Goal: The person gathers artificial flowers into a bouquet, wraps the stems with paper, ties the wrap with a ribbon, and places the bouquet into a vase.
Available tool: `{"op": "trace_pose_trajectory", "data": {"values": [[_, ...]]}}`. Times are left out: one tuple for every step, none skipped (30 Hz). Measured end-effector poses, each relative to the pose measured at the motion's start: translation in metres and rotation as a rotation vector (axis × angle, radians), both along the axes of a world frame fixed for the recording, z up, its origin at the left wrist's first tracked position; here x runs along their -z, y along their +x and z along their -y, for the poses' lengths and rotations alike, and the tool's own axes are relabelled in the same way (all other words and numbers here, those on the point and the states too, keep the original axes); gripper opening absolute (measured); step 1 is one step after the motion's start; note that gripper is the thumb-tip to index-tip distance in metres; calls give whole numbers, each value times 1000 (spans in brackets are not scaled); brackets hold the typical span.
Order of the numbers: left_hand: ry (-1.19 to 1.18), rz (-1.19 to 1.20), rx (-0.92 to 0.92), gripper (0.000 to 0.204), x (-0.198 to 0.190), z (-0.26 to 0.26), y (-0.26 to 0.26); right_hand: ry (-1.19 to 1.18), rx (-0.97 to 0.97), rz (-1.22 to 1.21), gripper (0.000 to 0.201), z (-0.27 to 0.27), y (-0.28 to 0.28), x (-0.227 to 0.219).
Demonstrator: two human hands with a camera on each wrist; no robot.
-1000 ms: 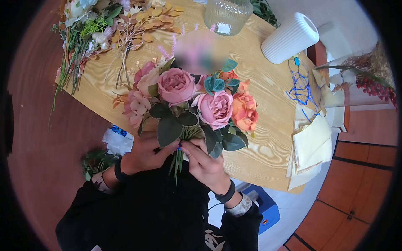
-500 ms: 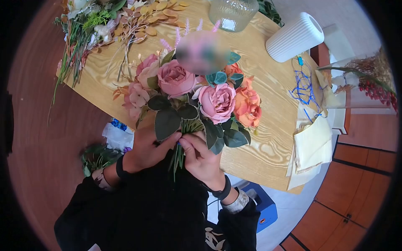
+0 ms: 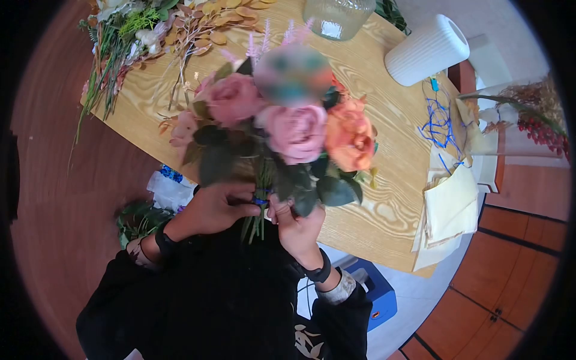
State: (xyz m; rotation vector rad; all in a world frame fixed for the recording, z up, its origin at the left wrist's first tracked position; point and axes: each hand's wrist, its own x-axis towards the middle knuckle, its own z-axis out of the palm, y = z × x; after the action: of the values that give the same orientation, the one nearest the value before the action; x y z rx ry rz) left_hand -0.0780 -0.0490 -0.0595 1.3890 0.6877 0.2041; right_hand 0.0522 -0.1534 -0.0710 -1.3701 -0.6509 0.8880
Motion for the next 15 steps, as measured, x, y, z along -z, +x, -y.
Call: {"op": "trace_pose_trajectory", "data": {"values": [[-4, -1, 6, 23, 0, -2, -1, -4, 6, -1, 6, 4, 2, 7], [169, -51, 88, 19, 0, -6, -3, -20, -7, 154, 6, 9, 5, 19], [343, -101, 168, 16, -1, -8, -4, -36, -23, 309, 9, 11, 6, 26], [342, -104, 168, 16, 5, -6, -4, -37, -23, 305, 9, 9, 4, 22], [409, 30, 80, 16, 16, -3, -3, 2, 41, 328, 15, 5, 0, 16], [475, 165, -10, 16, 21, -2, -2, 41, 105, 352, 23, 3, -2, 12], [421, -13, 83, 17, 11, -6, -2, 72, 44, 344, 25, 2, -1, 16], [421, -14, 83, 17, 8, -6, -2, 72, 43, 343, 25, 2, -1, 15], [464, 4, 64, 17, 7, -6, -1, 57, 44, 416, 24, 0, -1, 9], [507, 23, 47, 16, 5, -6, 1, 41, 46, 488, 23, -1, -2, 6], [506, 22, 50, 16, 1, -6, 3, 30, 97, 380, 17, 3, -4, 20], [566, 29, 38, 15, -5, -6, 6, 29, 99, 378, 17, 4, -3, 18], [627, 37, 27, 14, -10, -7, 8, 82, 95, 563, 13, 1, -2, 8], [628, 38, 32, 14, -13, -10, 11, 135, 93, 749, 9, -1, -1, 0], [597, 39, 45, 13, -17, -12, 14, 83, 121, 546, 10, 1, -5, -2]]}}
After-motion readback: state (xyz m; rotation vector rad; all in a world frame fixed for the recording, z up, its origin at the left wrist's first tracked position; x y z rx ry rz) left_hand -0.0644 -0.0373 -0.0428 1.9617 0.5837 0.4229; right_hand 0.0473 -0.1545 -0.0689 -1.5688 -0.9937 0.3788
